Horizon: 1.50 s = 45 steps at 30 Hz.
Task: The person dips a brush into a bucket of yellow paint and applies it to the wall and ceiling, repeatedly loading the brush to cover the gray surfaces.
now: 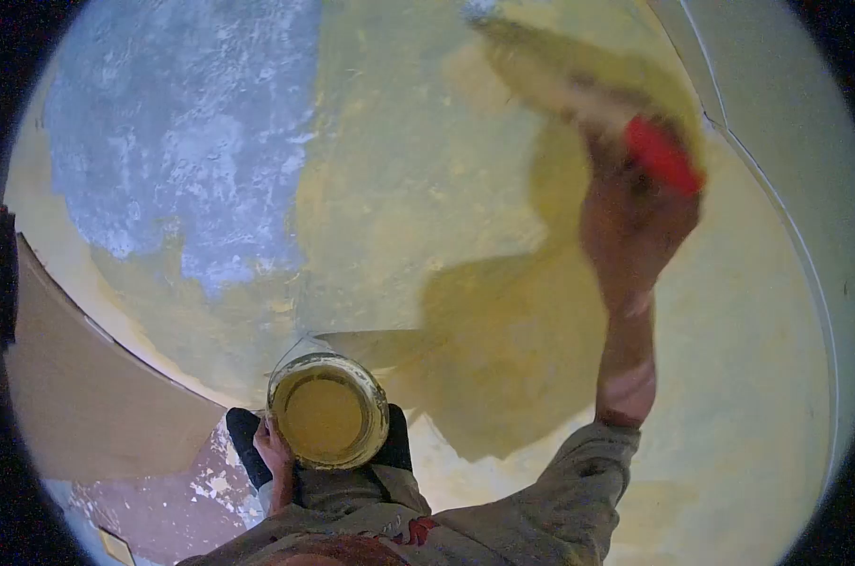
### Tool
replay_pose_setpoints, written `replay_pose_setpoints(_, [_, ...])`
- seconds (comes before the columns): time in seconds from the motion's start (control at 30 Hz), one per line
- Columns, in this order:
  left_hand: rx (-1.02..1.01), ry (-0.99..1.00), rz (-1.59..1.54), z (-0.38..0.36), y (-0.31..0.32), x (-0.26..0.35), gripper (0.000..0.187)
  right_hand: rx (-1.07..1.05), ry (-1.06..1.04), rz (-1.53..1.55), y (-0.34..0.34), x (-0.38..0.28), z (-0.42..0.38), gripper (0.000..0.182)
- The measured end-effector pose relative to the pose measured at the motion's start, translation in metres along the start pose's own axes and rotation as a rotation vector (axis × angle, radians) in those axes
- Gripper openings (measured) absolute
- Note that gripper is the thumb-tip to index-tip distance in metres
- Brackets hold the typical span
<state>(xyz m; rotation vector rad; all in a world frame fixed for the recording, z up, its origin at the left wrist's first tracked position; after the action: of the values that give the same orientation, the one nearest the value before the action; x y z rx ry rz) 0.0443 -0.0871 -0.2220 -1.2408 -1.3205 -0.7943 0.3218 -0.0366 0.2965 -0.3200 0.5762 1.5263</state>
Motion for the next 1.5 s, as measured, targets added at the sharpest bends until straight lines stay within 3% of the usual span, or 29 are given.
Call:
replay_pose_setpoints(0.03, [0.019, -0.001, -0.014, 0.003, 0.003, -0.004, 0.041, -0.153, -0.169, -0.170, 0.008, -0.013, 0.019, 0.022])
replay_pose_setpoints(0.07, [0.012, 0.004, -0.017, 0.005, 0.005, -0.001, 0.041, -0.153, -0.175, -0.177, 0.012, -0.016, 0.031, 0.022])
replay_pose_setpoints(0.13, [-0.008, 0.050, 0.009, 0.002, 0.000, 0.005, 0.039, -0.133, -0.747, -1.147, 0.024, -0.026, 0.038, 0.029])
replay_pose_setpoints(0.17, [-0.008, 0.050, 0.009, 0.001, -0.002, 0.010, 0.039, -0.134, -0.748, -1.147, 0.025, -0.023, 0.035, 0.029])
replay_pose_setpoints(0.23, [0.015, 0.039, -0.079, -0.002, 0.000, 0.021, 0.040, -0.376, -0.696, -1.071, 0.027, -0.007, 0.020, 0.031])
replay_pose_setpoints(0.3, [0.023, 0.034, -0.022, 0.000, -0.001, 0.014, 0.041, -0.642, -0.525, -1.535, 0.028, 0.019, -0.017, 0.033])
replay_pose_setpoints(0.43, [0.026, 0.050, -0.035, -0.001, -0.001, 0.018, 0.044, -0.878, -0.260, -0.985, 0.040, 0.048, -0.092, 0.040])
replay_pose_setpoints(0.47, [0.022, 0.053, -0.031, -0.002, -0.003, 0.014, 0.044, -0.872, -0.257, -0.987, 0.046, 0.043, -0.092, 0.040])
replay_pose_setpoints(0.53, [-0.028, -0.025, -0.035, 0.001, -0.001, 0.003, 0.044, -0.810, 0.221, -0.936, 0.058, 0.035, -0.080, 0.029])
replay_pose_setpoints(0.6, [-0.008, -0.011, -0.044, -0.001, 0.002, 0.010, 0.043, -0.750, -0.157, -1.060, 0.043, 0.018, -0.043, 0.024])
replay_pose_setpoints(0.63, [0.008, -0.001, -0.048, -0.001, 0.000, 0.013, 0.043, -0.441, 0.030, -1.042, 0.031, 0.010, -0.025, 0.018])
replay_pose_setpoints(0.77, [0.002, 0.003, -0.128, 0.002, 0.006, 0.001, 0.042, -0.319, -0.618, -0.785, 0.045, -0.020, 0.019, 0.011])
replay_pose_setpoints(0.83, [0.022, 0.045, -0.055, 0.003, 0.001, -0.007, 0.041, -0.199, -0.742, -1.037, 0.047, -0.028, 0.007, 0.008])
replay_pose_setpoints(0.87, [-0.023, -0.065, -0.076, -0.001, -0.003, 0.004, 0.039, -0.157, -0.694, -1.192, 0.048, -0.032, -0.002, 0.009])
replay_pose_setpoints(0.9, [0.017, -0.031, 0.087, 0.004, 0.000, -0.019, 0.038, -0.136, -0.628, -1.332, 0.045, -0.031, -0.013, 0.011])
replay_pose_setpoints(0.97, [0.017, -0.073, 0.202, -0.001, -0.007, -0.002, 0.039, 0.202, -0.435, -0.820, 0.012, -0.007, -0.047, 0.017])
replay_pose_setpoints(1.03, [-0.021, -0.127, 0.117, 0.000, -0.007, 0.002, 0.039, -0.047, -0.256, -0.879, 0.013, 0.018, -0.100, 0.022])
replay_pose_setpoints(1.07, [-0.002, -0.129, 0.124, -0.003, -0.007, 0.006, 0.039, -0.048, -0.189, -0.865, 0.004, 0.038, -0.136, 0.022])
replay_pose_setpoints(1.13, [0.021, -0.117, 0.141, 0.007, -0.001, 0.009, 0.039, 0.018, 0.181, -0.624, -0.013, 0.083, -0.208, 0.018])
replay_pose_setpoints(1.17, [0.029, -0.097, 0.105, 0.007, 0.000, 0.009, 0.039, -0.163, 0.423, -0.686, 0.003, 0.096, -0.221, 0.018])
replay_pose_setpoints(1.33, [-0.013, -0.089, 0.033, 0.006, -0.001, 0.021, 0.041, 0.016, 1.006, -0.580, 0.000, 0.174, -0.335, 0.019])
replay_pose_setpoints(1.37, [-0.027, -0.097, 0.057, 0.005, -0.002, 0.021, 0.041, 0.086, 1.009, -0.439, 0.001, 0.186, -0.361, 0.022])
replay_pose_setpoints(1.5, [-0.083, -0.063, 0.075, 0.006, 0.000, 0.010, 0.042, 0.171, 1.126, -0.351, 0.017, 0.208, -0.429, 0.023])
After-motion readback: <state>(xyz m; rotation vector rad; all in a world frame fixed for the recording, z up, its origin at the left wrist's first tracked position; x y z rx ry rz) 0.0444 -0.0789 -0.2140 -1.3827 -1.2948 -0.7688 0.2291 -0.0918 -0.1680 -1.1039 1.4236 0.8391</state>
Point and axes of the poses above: each hand's wrist, its own z-axis towards the middle knuckle, its own y-axis out of the palm, x = y × z, the point moved 2 cm from there along z, towards the middle knuckle, and after that the axes turned 12 degrees about z, right-handed, at the moved point
